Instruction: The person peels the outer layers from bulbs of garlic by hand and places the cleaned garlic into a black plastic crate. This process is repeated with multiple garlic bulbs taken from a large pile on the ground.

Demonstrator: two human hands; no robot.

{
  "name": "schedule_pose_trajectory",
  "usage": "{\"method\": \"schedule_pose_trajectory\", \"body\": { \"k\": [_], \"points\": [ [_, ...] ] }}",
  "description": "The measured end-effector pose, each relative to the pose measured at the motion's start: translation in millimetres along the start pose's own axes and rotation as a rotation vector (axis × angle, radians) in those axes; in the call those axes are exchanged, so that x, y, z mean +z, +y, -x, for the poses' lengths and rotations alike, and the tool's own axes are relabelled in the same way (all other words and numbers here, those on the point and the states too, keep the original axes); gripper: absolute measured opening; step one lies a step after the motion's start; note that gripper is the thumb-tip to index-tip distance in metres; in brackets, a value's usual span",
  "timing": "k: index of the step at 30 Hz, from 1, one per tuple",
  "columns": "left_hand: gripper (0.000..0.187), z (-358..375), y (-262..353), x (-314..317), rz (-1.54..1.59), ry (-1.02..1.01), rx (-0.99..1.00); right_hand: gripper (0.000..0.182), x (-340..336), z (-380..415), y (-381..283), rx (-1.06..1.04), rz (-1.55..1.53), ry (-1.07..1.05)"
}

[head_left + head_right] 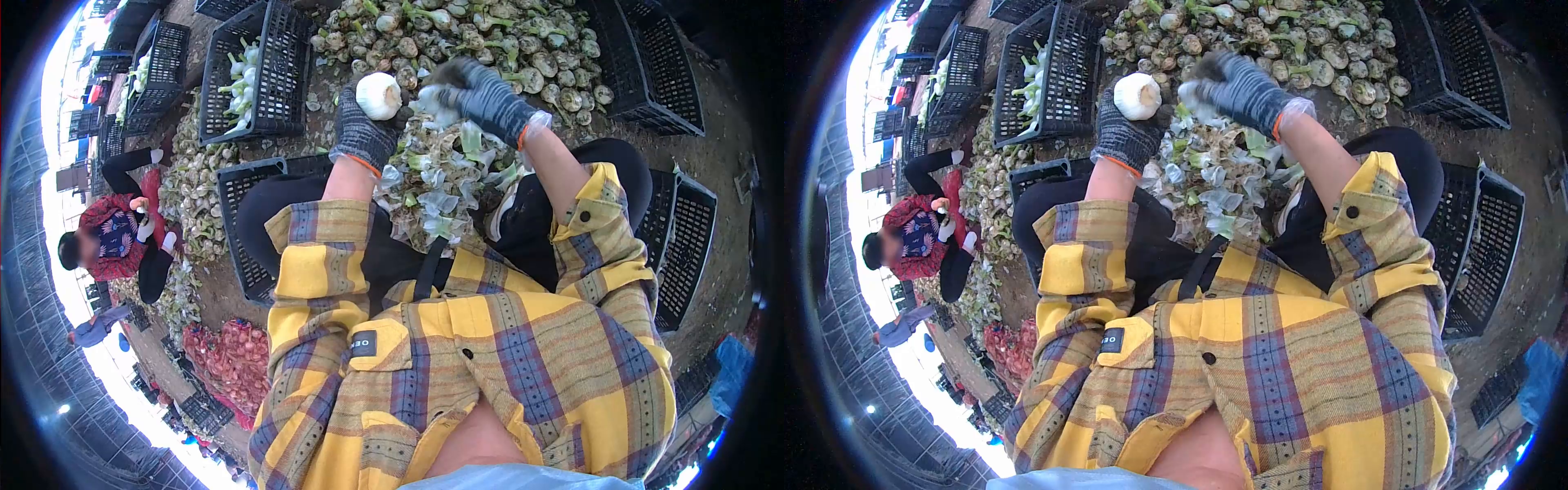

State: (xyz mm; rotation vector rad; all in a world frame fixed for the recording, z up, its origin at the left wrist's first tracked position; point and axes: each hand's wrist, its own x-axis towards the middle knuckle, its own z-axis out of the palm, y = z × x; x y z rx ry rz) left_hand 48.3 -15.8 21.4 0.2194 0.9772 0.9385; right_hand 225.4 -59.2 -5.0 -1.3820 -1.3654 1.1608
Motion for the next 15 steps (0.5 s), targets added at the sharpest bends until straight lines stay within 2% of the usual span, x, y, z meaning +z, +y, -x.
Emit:
{"method": "schedule_pose_trajectory", "body": {
  "k": [1,3,4,5,7,8,9,11,12,15],
  "points": [
    [0.029,-4.0,-2.2,-2.9,0.0,0.003,-0.001,0.028,-0.2,1.7,-6.5,0.002,-0.002,-0.001],
    [0.029,-12.5,-5.6,-7.1,0.02,0.009,0.071,0.031,-3.3,6.4,-22.7,0.213,0.478,-0.36],
    [0.031,-3.7,2.3,-7.7,-0.064,0.0,-0.036,0.032,-0.2,18.4,-35.3,0.05,0.427,-0.199],
    [0.031,-5.7,0.9,-8.7,-0.063,-0.002,-0.035,0.032,1.4,16.4,-33.5,0.048,0.429,-0.198],
    [0.033,-10.8,-5.3,-13.2,-0.109,-0.025,0.019,0.031,6.6,13.5,-30.7,-0.242,0.283,0.096],
    [0.031,-1.5,-1.8,-3.2,-0.043,0.055,-0.066,0.03,9.0,15.4,-35.7,-0.23,0.225,0.117],
    [0.031,-18.4,-7.3,-16.4,-0.045,0.054,-0.067,0.03,12.3,16.5,-39.1,-0.229,0.225,0.119],
    [0.028,-67.2,-23.4,-57.0,-0.232,-0.377,0.045,0.028,16.3,17.5,-42.4,-0.313,0.351,0.211],
    [0.028,-63.6,-23.4,-52.8,-0.231,-0.377,0.046,0.027,18.7,14.8,-37.2,-0.327,0.262,0.128],
    [0.032,-38.6,-20.0,-32.0,0.084,-0.238,-0.151,0.022,25.3,21.1,-40.1,-0.305,0.338,0.005]
  ]
}}
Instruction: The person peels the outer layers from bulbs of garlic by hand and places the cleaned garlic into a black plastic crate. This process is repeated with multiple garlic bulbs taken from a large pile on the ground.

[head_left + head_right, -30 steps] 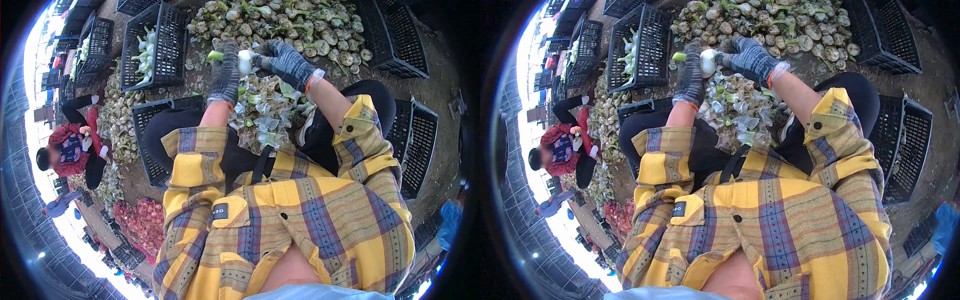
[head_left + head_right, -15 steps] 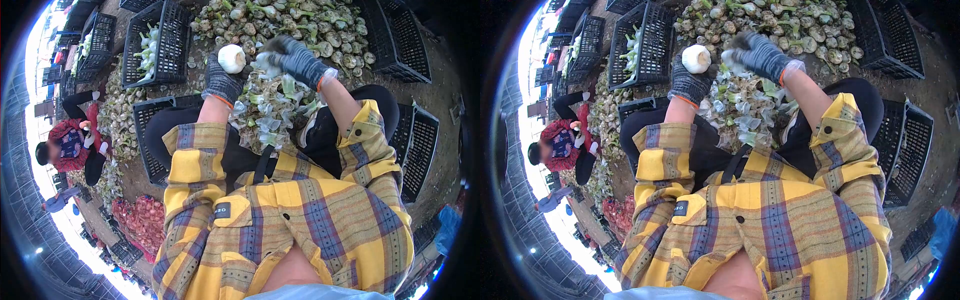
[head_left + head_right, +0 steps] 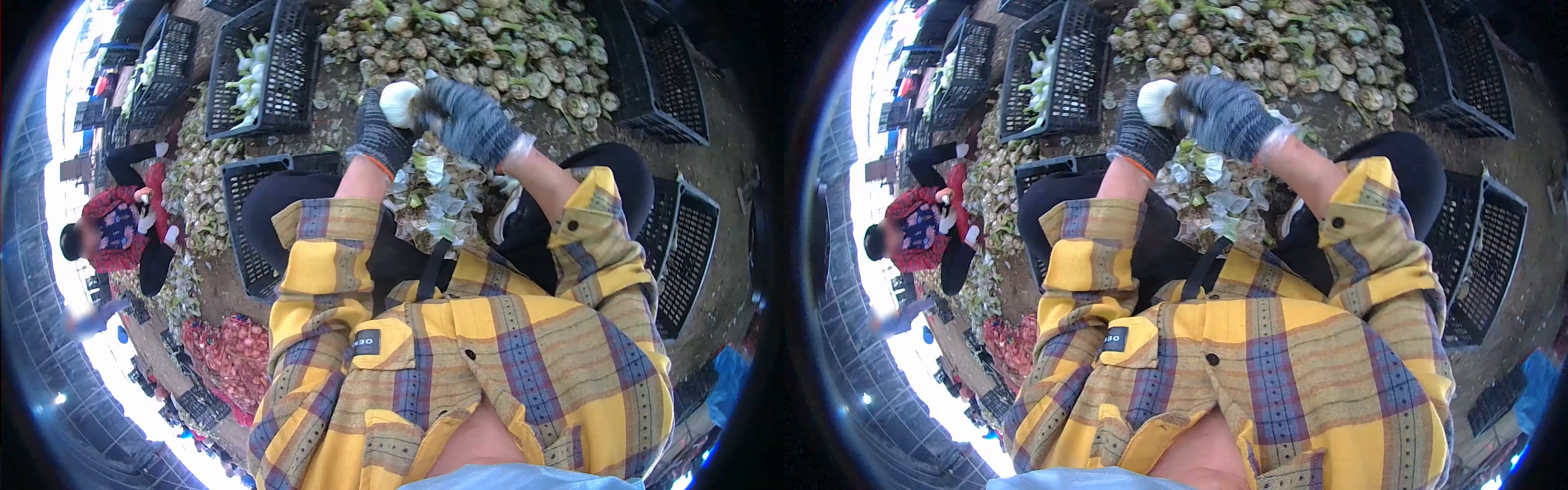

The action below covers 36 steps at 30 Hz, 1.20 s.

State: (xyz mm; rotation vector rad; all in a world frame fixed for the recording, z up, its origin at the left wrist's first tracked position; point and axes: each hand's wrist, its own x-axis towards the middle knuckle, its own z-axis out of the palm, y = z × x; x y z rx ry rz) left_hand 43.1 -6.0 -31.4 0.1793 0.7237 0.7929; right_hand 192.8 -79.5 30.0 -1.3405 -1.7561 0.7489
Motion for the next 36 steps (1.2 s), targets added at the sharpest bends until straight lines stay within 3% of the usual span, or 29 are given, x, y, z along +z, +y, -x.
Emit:
{"method": "schedule_pose_trajectory", "body": {
  "k": [2,4,8,9,10,11,12,14,15,16,18,19,21,22,23,24,26,29,30,32,36],
  "points": [
    [0.03,2.8,2.4,8.2,-0.173,0.293,0.234,0.02,5.0,8.4,-13.6,-0.079,-0.126,-0.3],
    [0.035,7.4,11.9,7.6,-0.038,0.357,0.122,0.027,5.0,16.7,-18.8,0.035,-0.111,-0.544],
    [0.033,-8.3,62.0,-44.6,0.195,0.177,-0.037,0.035,14.4,22.4,17.9,0.142,0.072,-0.564],
    [0.028,-11.3,79.7,-52.6,0.11,0.218,0.172,0.038,16.1,21.3,24.3,0.18,0.186,-0.537],
    [0.026,6.0,99.4,-19.5,0.111,0.303,0.336,0.04,14.5,20.7,29.9,0.227,0.302,-0.508],
    [0.029,9.1,133.9,-26.1,-0.046,-0.11,0.384,0.043,10.8,17.3,29.8,0.261,0.277,-0.556],
    [0.041,1.1,169.5,-39.2,0.366,-0.491,0.383,0.043,17.2,18.6,40.1,0.275,0.259,-0.523],
    [0.06,36.2,206.8,-2.1,-0.175,-0.032,0.648,0.043,28.8,16.9,61.8,0.271,0.25,-0.445],
    [0.072,49.7,204.3,32.2,0.227,0.142,0.609,0.043,25.7,10.9,67.7,0.305,0.216,-0.433],
    [0.082,44.9,212.0,22.5,0.206,-0.039,0.594,0.044,21.9,4.6,74.8,0.334,0.179,-0.417],
    [0.079,27.2,203.9,-4.7,-0.088,-0.162,0.453,0.044,13.6,-7.1,96.1,0.495,0.225,-0.341],
    [0.074,28.5,175.6,13.4,0.121,-0.043,0.301,0.047,10.2,-11.6,112.4,0.596,0.306,-0.254],
    [0.053,18.8,119.6,28.3,-0.012,0.094,0.294,0.05,5.2,-11.1,142.0,0.701,0.394,-0.167],
    [0.041,10.2,100.0,20.1,0.033,0.09,0.229,0.054,-0.5,-9.2,154.5,0.835,0.467,-0.055],
    [0.031,6.2,79.7,27.1,-0.117,0.221,0.226,0.059,-5.1,-4.0,171.5,0.967,0.536,0.056],
    [0.031,1.3,69.3,24.2,-0.114,0.222,0.222,0.067,-11.7,1.7,202.8,1.0,0.486,-0.009],
    [0.028,-7.5,53.7,12.7,-0.136,0.107,-0.057,0.067,-15.5,9.5,226.3,1.072,0.615,0.077],
    [0.026,3.5,29.8,48.6,-0.401,0.233,-0.024,0.068,-19.4,14.8,258.7,1.071,0.552,0.078],
    [0.026,5.3,26.7,54.6,-0.399,0.244,-0.019,0.068,-24.4,7.2,246.9,1.188,0.434,0.066],
    [0.029,8.6,23.8,61.5,-0.43,0.198,-0.095,0.066,-15.5,9.6,282.1,1.135,0.383,0.14],
    [0.034,10.6,19.3,56.0,-0.423,0.162,-0.112,0.053,-17.2,14.6,292.0,1.151,0.499,0.121]
  ]
}}
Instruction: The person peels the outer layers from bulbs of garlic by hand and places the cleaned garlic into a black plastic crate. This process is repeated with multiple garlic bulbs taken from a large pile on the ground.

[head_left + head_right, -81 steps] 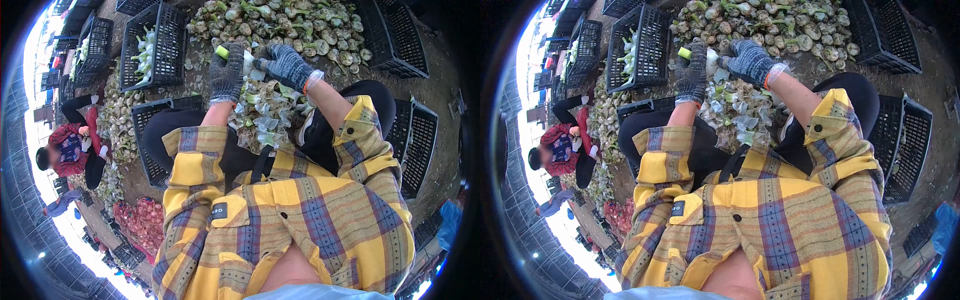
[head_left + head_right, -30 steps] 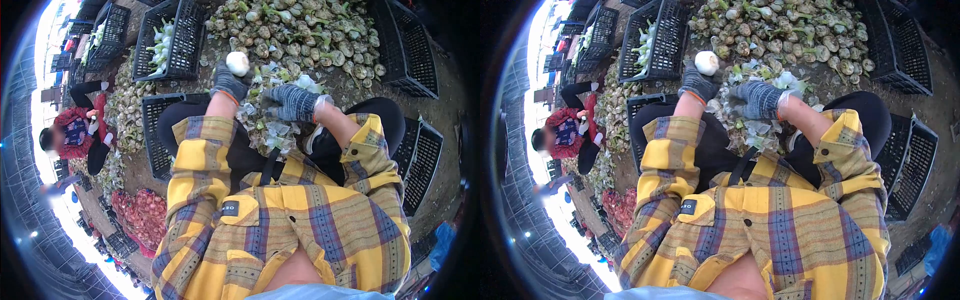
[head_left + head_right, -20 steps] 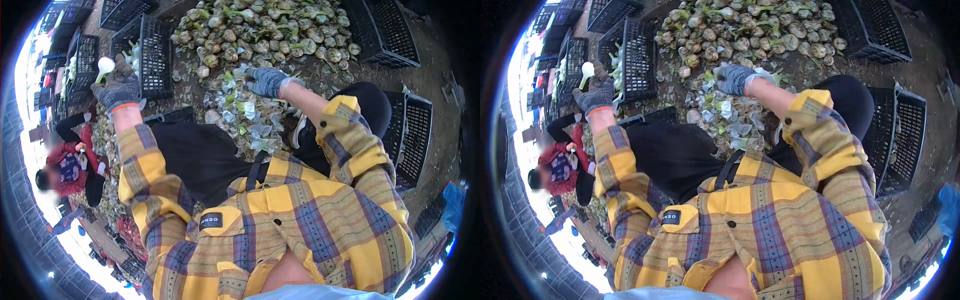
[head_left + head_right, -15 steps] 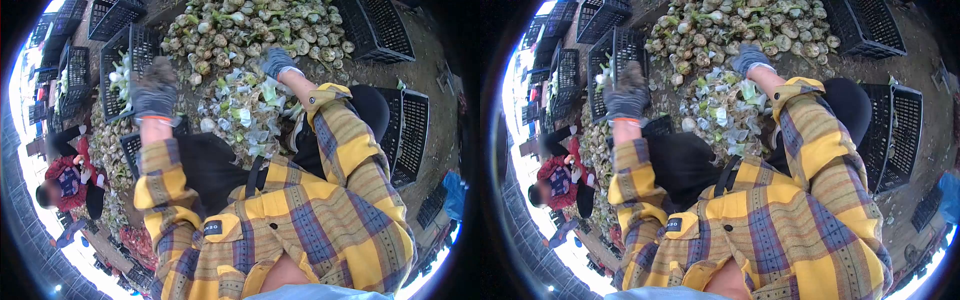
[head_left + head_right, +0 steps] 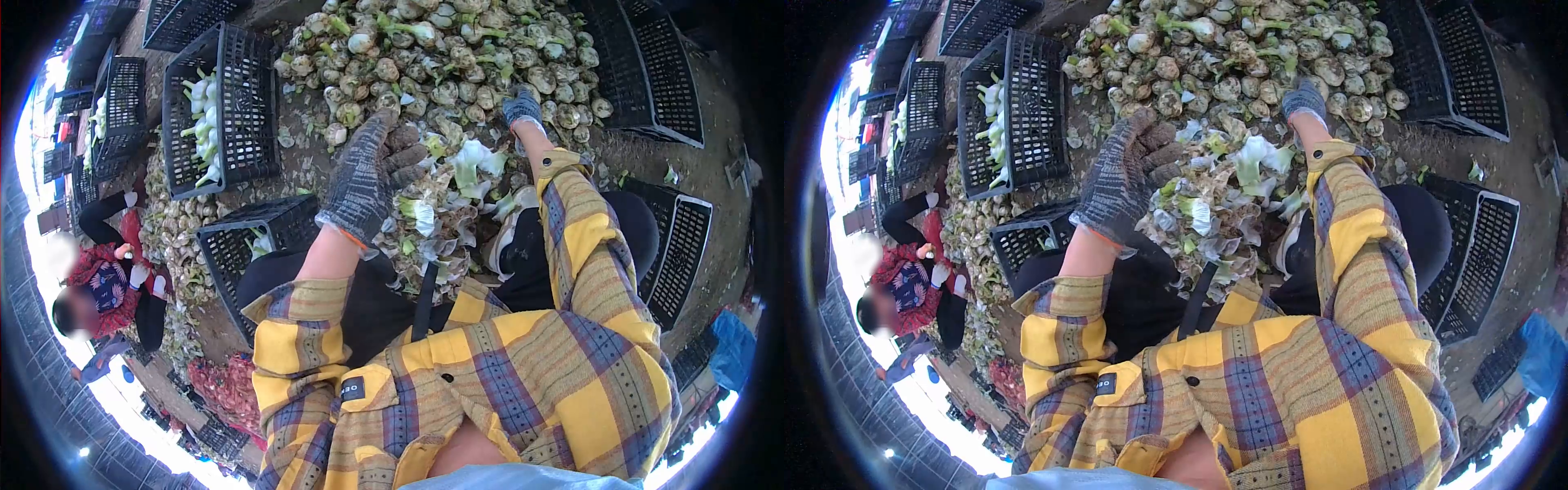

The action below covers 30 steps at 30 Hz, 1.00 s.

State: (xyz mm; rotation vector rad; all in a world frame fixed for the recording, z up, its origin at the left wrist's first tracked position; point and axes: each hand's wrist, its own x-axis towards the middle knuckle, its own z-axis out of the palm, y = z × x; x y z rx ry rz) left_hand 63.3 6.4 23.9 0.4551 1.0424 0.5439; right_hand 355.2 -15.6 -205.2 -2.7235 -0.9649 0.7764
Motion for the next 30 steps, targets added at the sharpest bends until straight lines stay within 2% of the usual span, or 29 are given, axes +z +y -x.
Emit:
{"method": "schedule_pose_trajectory", "body": {
  "k": [2,4,5,6,8,10,11,12,13,14,15,16,17,18,20,22,24,25,26,28,29,30],
  "points": [
    [0.032,-0.3,0.6,-0.3,-0.016,0.008,0.007,0.048,-3.7,4.5,-10.4,-0.043,0.016,0.022],
    [0.032,-5.2,-2.5,-2.2,-0.107,0.057,0.081,0.045,-7.6,6.7,-25.2,-0.365,0.117,0.186],
    [0.034,-12.3,-6.8,-6.8,-0.154,0.109,0.099,0.051,-53.4,36.3,-60.9,-0.254,0.091,-0.09],
    [0.034,-16.8,-10.3,-10.9,-0.15,0.106,0.107,0.051,-63.5,40.8,-72.8,-0.26,0.094,-0.082],
    [0.037,-18.8,-10.1,-15.4,-0.36,0.077,0.263,0.056,-78.7,46.9,-95.5,-0.575,0.109,-0.063],
    [0.04,-20.3,-9.0,-13.7,-0.468,0.11,0.354,0.059,-121.0,84.8,-127.4,-0.702,0.062,-0.114],
    [0.039,-21.3,-7.6,-12.0,-0.488,0.156,0.441,0.048,-121.0,84.4,-129.0,-0.728,-0.176,-0.208],
    [0.039,-20.3,-9.6,-10.5,-0.507,0.201,0.526,0.048,-127.5,95.3,-132.3,-0.737,-0.174,-0.203],
    [0.041,0.4,-2.2,10.8,-0.269,0.167,0.335,0.041,-140.4,112.6,-136.1,-0.749,-0.385,-0.361],
    [0.041,-0.7,-2.5,7.7,-0.265,0.164,0.342,0.034,-152.5,130.6,-139.5,-0.75,-0.594,-0.521],
    [0.043,-2.8,-3.4,4.6,-0.349,0.101,0.385,0.025,-171.7,158.1,-141.5,-0.731,-0.699,-0.558],
    [0.045,-9.1,-4.8,-0.1,-0.432,0.037,0.43,0.025,-176.8,175.5,-138.6,-0.737,-0.696,-0.552],
    [0.047,-18.9,-6.9,-9.0,-0.728,0.017,0.669,0.026,-180.9,188.4,-136.7,-0.695,-0.798,-0.548],
    [0.047,-26.5,-15.5,-15.5,-0.727,0.016,0.68,0.027,-183.7,196.9,-136.3,-0.652,-0.901,-0.544],
    [0.044,3.8,-11.7,6.6,-0.124,-0.048,0.343,0.026,-169.9,200.5,-133.6,-0.63,-0.943,-0.557],
    [0.045,1.0,-11.5,1.3,-0.161,-0.047,0.323,0.027,-152.6,199.5,-133.4,-0.567,-1.201,-0.497],
    [0.047,-13.8,-16.4,-10.0,-0.305,0.031,0.592,0.03,-152.5,209.6,-138.6,-0.552,-1.159,-0.484],
    [0.046,-36.5,-22.0,-26.9,-0.477,0.051,0.741,0.033,-146.9,210.9,-139.9,-0.5,-1.12,-0.514],
    [0.046,-37.8,-23.9,-29.4,-0.477,0.053,0.742,0.035,-144.0,214.1,-142.1,-0.448,-1.078,-0.544],
    [0.04,-37.2,-27.2,-31.2,-0.662,0.13,0.909,0.038,-140.3,219.2,-144.8,-0.452,-1.069,-0.566],
    [0.04,-34.9,-26.6,-32.1,-0.662,0.132,0.905,0.039,-136.8,217.1,-145.6,-0.468,-1.001,-0.58],
    [0.039,-32.5,-25.0,-34.3,-1.058,0.251,1.22,0.04,-132.3,214.7,-145.7,-0.483,-0.934,-0.594]
  ]
}}
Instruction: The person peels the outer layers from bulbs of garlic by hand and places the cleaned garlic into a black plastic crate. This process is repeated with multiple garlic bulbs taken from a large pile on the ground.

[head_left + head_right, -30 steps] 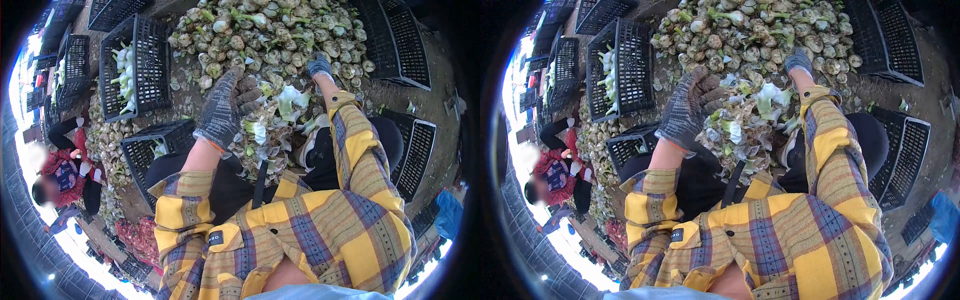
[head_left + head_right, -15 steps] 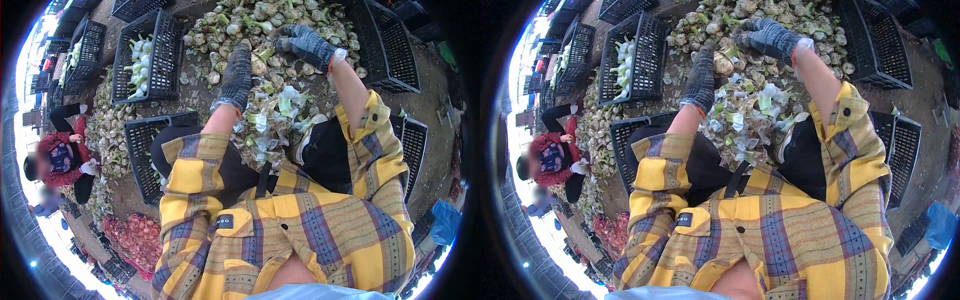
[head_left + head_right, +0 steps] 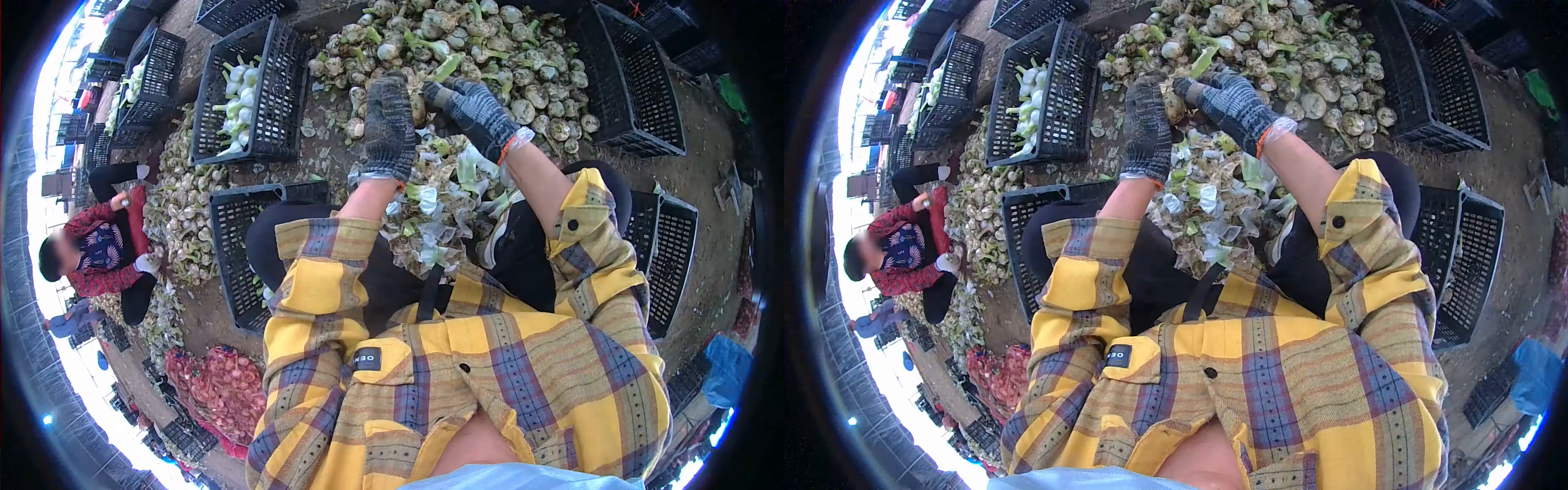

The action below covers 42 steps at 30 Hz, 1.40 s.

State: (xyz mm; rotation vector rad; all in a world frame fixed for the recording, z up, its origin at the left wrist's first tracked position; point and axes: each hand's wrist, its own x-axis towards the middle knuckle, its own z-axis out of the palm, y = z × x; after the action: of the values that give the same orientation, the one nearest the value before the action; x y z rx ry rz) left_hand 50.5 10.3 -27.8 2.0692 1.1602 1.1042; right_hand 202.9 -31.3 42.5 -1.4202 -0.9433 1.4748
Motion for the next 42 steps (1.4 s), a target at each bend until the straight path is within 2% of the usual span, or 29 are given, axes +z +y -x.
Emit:
{"method": "schedule_pose_trajectory", "body": {
  "k": [1,2,4,8,11,14,16,17,19,20,22,23,25,26,28,29,31,32,34,35,36,38,40,42],
  "points": [
    [0.039,-0.5,5.3,-4.4,-0.399,0.037,0.327,0.038,0.0,-2.8,5.5,-0.055,0.013,0.049],
    [0.039,0.0,13.7,-8.7,-0.4,0.034,0.326,0.038,0.3,-2.2,5.2,-0.052,0.01,0.049],
    [0.041,1.3,28.9,-15.5,-0.078,-0.158,-0.006,0.036,0.8,1.5,-1.0,-0.004,-0.11,-0.016],
    [0.041,1.9,32.8,-15.5,-0.038,-0.12,-0.02,0.033,3.3,8.6,-10.5,-0.021,-0.029,0.003],
    [0.04,4.0,29.1,-10.7,-0.093,-0.08,0.009,0.032,0.8,2.6,-5.5,-0.03,0.141,-0.007],
    [0.035,0.8,33.0,-7.4,-0.082,-0.015,0.033,0.032,0.0,0.5,-2.0,-0.072,0.223,-0.019],
    [0.035,-1.8,48.5,-13.0,0.122,0.01,-0.275,0.031,-0.4,-1.2,3.0,-0.137,0.27,-0.008],
    [0.035,0.9,37.3,-8.2,0.121,0.009,-0.275,0.031,-0.3,-1.0,4.7,-0.136,0.269,-0.009],
    [0.036,2.8,16.2,0.4,-0.105,0.037,-0.013,0.03,0.4,0.1,6.8,-0.258,0.274,0.006],
    [0.036,2.1,14.0,2.0,-0.105,0.037,-0.012,0.03,0.7,1.1,6.5,-0.258,0.273,0.006],
    [0.039,-2.0,17.1,2.4,0.127,0.045,-0.22,0.029,1.3,3.7,5.3,-0.294,0.293,0.061],
    [0.039,-8.1,31.8,-4.2,0.127,0.045,-0.22,0.029,-0.4,2.1,7.4,-0.294,0.292,0.061],
    [0.04,-20.1,65.4,-22.8,0.934,-0.037,-1.059,0.027,-3.5,-3.1,14.3,-0.52,0.669,0.131],
    [0.04,-20.9,59.4,-24.8,0.933,-0.038,-1.058,0.027,-2.6,-6.2,18.7,-0.52,0.668,0.131],
    [0.038,-21.6,48.8,-28.9,1.036,-0.27,-1.109,0.026,-0.1,-8.0,21.5,-0.303,0.404,0.137],
    [0.038,-19.7,47.4,-23.8,1.032,-0.272,-1.109,0.026,0.2,-8.7,20.5,-0.304,0.401,0.138],
    [0.042,-13.9,48.3,-7.9,0.485,-0.116,-0.564,0.027,-2.0,-10.8,18.4,-0.095,0.251,0.167],
    [0.042,-11.2,47.2,-5.0,0.483,-0.118,-0.563,0.027,-4.9,-15.1,22.7,-0.096,0.248,0.168],
    [0.043,-6.8,49.2,-4.9,0.416,0.002,-0.361,0.024,-8.4,-22.6,29.8,-0.261,0.4,0.166],
    [0.046,-9.8,58.4,-9.9,0.629,-0.035,-0.574,0.026,-10.5,-20.5,29.6,-0.3,0.482,0.18],
    [0.046,-11.0,52.8,-11.9,0.628,-0.036,-0.575,0.026,-10.3,-18.2,29.0,-0.299,0.481,0.18],
    [0.05,-18.7,38.5,-17.8,1.143,-0.196,-1.095,0.029,-7.4,-17.9,26.0,-0.293,0.512,0.166],
    [0.052,-17.2,35.9,-17.5,1.123,-0.243,-1.127,0.03,-7.7,-17.1,27.0,-0.294,0.507,0.18],
    [0.049,-15.8,43.3,-11.6,0.875,-0.218,-0.932,0.032,-9.7,-16.8,29.7,-0.296,0.505,0.198]
  ]
}}
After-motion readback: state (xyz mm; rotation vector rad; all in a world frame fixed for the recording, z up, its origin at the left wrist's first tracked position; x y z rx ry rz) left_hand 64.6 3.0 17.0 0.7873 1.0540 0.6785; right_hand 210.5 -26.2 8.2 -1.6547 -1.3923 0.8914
